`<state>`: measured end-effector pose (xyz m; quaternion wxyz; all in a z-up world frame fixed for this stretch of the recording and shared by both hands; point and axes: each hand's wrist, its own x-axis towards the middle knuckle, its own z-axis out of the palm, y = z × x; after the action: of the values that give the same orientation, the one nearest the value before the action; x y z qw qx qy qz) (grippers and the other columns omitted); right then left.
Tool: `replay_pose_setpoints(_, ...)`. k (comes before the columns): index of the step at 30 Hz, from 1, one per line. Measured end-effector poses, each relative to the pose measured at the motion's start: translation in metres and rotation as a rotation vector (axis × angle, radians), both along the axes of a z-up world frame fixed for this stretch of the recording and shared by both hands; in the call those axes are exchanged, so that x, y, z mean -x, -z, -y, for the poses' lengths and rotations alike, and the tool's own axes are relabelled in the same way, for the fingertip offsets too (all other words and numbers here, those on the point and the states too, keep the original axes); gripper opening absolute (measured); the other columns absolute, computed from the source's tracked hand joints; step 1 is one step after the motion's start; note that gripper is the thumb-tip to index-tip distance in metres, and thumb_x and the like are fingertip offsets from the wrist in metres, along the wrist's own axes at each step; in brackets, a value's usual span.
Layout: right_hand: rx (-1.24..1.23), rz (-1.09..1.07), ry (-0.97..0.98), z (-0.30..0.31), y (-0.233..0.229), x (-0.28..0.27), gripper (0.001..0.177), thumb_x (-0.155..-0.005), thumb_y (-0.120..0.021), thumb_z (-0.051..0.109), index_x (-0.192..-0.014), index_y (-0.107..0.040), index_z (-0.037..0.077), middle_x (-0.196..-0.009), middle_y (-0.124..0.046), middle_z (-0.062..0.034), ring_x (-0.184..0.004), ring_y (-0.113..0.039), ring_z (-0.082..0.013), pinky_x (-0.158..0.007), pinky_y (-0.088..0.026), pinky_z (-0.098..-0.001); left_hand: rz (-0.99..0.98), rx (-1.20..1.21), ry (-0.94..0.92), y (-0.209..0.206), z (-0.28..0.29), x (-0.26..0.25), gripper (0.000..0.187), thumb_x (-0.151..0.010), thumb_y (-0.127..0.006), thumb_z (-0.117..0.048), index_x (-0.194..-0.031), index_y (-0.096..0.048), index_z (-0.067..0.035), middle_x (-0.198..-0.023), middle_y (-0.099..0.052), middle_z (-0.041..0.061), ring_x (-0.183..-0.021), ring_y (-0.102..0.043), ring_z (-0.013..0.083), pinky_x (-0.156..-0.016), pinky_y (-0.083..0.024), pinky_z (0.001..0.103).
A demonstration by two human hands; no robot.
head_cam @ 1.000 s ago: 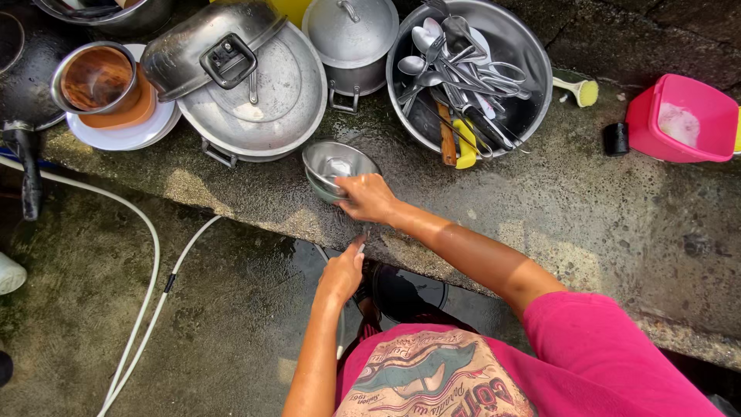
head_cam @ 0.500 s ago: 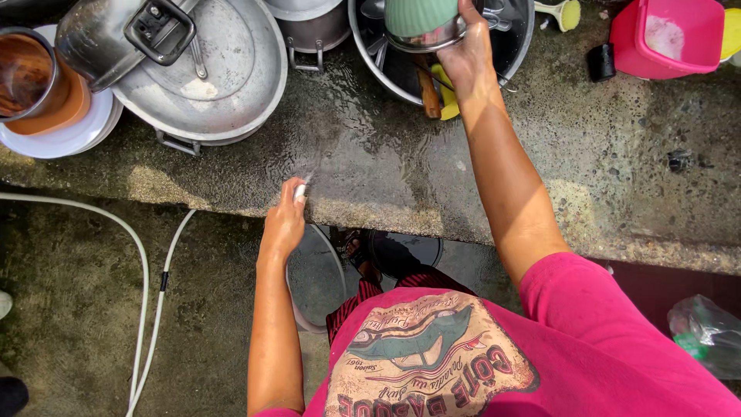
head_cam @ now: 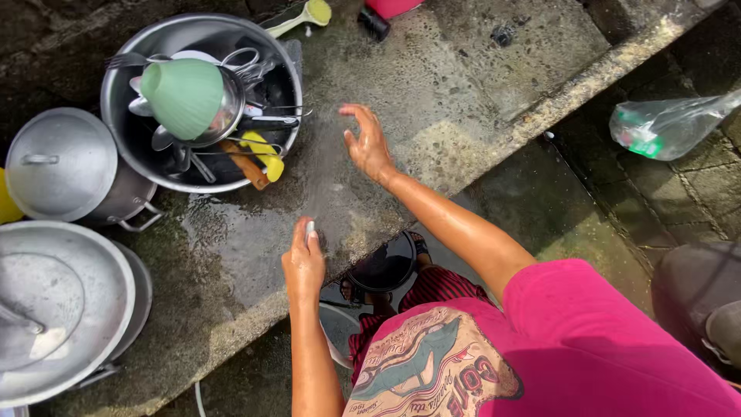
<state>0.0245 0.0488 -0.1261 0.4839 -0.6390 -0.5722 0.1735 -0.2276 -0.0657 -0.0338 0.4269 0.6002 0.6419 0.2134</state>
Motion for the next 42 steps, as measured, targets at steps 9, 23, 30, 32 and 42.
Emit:
replay_pose_setpoints(9, 0.348, 0.697, 0.138, 0.039, 0.096, -0.157, 0.061, -0.096, -0.061, 0.027, -0.148, -0.041, 0.004, -0.157, -0.034, -0.0203, -0.145, -0.027, -0.0476, -0.117, -0.019, -0.0644, -0.045, -0.073, 0.360, 0.009, -0.005, -0.164, 0.036, -0.101, -0.055, -0.026, -0.136, -0.063, -0.023, -0.087, -0.070, 0.026, -0.083, -0.070, 0.0454, -0.070, -0.053, 0.052)
replay_pose_setpoints(23, 0.263, 0.840, -0.127, -0.240, 0.059, -0.200, 0.066, -0.094, -0.063, 0.001, -0.157, -0.043, 0.008, -0.144, -0.043, -0.0211, -0.129, -0.049, -0.0382, -0.101, -0.049, -0.0482, -0.226, -0.073, -0.197, -0.037, -0.115, -0.256, 0.041, -0.099, -0.054, -0.031, -0.139, -0.060, -0.029, -0.082, -0.072, 0.020, -0.069, -0.073, 0.0385, -0.065, -0.056, 0.051)
replay_pose_setpoints(30, -0.018, 1.063, -0.296, -0.232, 0.105, -0.192, 0.045, -0.085, -0.066, 0.005, -0.127, -0.053, -0.001, -0.133, -0.052, -0.0268, -0.124, -0.050, -0.0412, -0.104, -0.046, -0.0553, -0.208, 0.294, -0.204, -0.066, -0.140, -0.276, 0.043, -0.104, -0.047, -0.035, -0.146, -0.054, -0.036, -0.077, -0.074, 0.022, -0.067, -0.073, 0.0405, -0.060, -0.058, 0.054)
replay_pose_setpoints(32, 0.104, 1.018, -0.454, -0.227, 0.105, -0.204, 0.049, -0.082, -0.066, 0.001, -0.129, -0.054, -0.004, -0.128, -0.057, -0.0254, -0.123, -0.054, -0.0412, -0.106, -0.047, -0.0549, -0.301, 0.244, -0.192, -0.058, -0.144, -0.273, 0.043, -0.102, -0.053, -0.039, -0.145, -0.055, -0.037, -0.080, -0.074, 0.023, -0.070, -0.074, 0.0376, -0.064, -0.057, 0.051)
replay_pose_setpoints(42, 0.860, -0.975, -0.695, -0.258, -0.074, -0.058, 0.041, -0.101, -0.059, 0.030, -0.126, -0.046, 0.001, -0.123, -0.064, -0.0245, -0.103, -0.075, -0.0314, -0.087, -0.059, -0.0393, -0.218, 0.254, -0.268, -0.012, -0.111, -0.230, 0.041, -0.103, -0.050, -0.034, -0.144, -0.052, -0.037, -0.080, -0.074, 0.020, -0.068, -0.075, 0.0381, -0.065, -0.060, 0.049)
